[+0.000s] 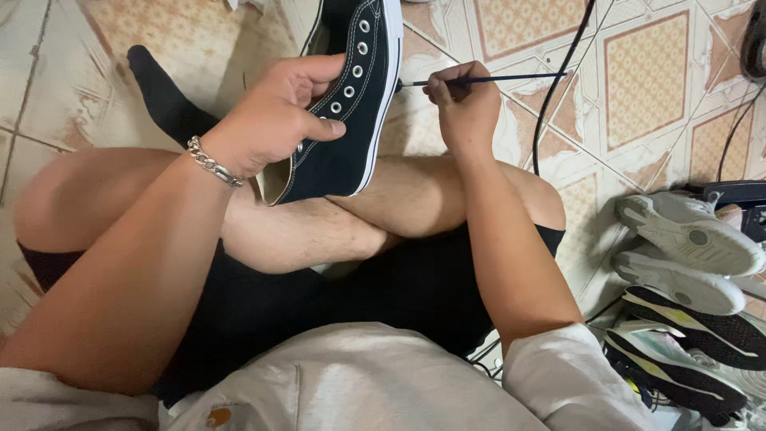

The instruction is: The person sits on the floor and paints a black high-top sneaker using a small paintbrush. They apply white paint to the side of the shoe, carefully working around the eyelets and the Converse logo patch.

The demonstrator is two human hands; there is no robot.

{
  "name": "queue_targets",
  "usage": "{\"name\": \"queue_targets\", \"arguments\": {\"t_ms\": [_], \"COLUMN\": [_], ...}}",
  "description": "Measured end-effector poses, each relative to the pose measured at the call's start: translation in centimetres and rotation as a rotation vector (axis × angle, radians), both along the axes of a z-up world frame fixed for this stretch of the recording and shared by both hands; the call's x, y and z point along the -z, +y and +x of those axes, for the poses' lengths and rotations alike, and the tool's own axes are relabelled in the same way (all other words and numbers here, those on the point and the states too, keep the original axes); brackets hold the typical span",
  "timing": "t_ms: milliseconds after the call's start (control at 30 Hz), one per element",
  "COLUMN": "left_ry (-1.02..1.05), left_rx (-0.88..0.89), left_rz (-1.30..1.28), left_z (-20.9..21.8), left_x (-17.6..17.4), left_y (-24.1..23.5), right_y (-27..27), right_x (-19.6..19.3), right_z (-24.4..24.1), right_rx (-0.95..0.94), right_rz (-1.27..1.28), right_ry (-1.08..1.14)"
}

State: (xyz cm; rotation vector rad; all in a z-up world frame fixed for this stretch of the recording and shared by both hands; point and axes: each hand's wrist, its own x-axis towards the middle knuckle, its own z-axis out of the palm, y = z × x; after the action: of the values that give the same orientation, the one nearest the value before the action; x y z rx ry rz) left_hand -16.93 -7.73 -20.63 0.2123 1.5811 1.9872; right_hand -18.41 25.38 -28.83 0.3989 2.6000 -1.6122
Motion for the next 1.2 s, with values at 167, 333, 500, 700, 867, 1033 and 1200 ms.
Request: {"name": "queue_targets", "arguments": {"t_ms": [167, 333, 500, 700, 867, 1033, 1200], "left_ry": [-0.05, -0.115, -0.073, -0.121, -0.088, -0.023, -0.036], "left_rx": [0.011, 0.007, -0.009, 0.031, 0.049, 0.078, 0.08], "left_rz": [-0.007, 0.011, 0.071, -0.02, -0.014, -0.022, -0.022], "left_z": [0.1, 0.2, 0.3, 0.3, 0.3, 0.3, 0.2], "left_x": [-0.2, -0.5, 2.6, -0.7, -0.1, -0.9, -1.2], "left_y": [-0.1, -0.1, 0.2, 0.0, 0.0, -0.1, 0.0], "right_y": [0.1, 0.1, 0.6, -0.2, 1.1, 1.0, -0.7], "right_x": [0.3, 0.1, 1.2, -0.2, 1.8, -1.8, -6.9], "right_z": [-0.1, -0.1, -0.3, -0.1, -0.7, 0.1, 1.6], "right_rx": [-0.015, 0.007, -0.009, -0.001, 0.079, 0.242, 0.222], "right_rz": [0.006, -0.02, 0.012, -0.038, -0.13, -0.277, -0.662], "right_ry": [0.002, -0.041, 0.001, -0.035, 0.062, 0.316, 0.648]}}
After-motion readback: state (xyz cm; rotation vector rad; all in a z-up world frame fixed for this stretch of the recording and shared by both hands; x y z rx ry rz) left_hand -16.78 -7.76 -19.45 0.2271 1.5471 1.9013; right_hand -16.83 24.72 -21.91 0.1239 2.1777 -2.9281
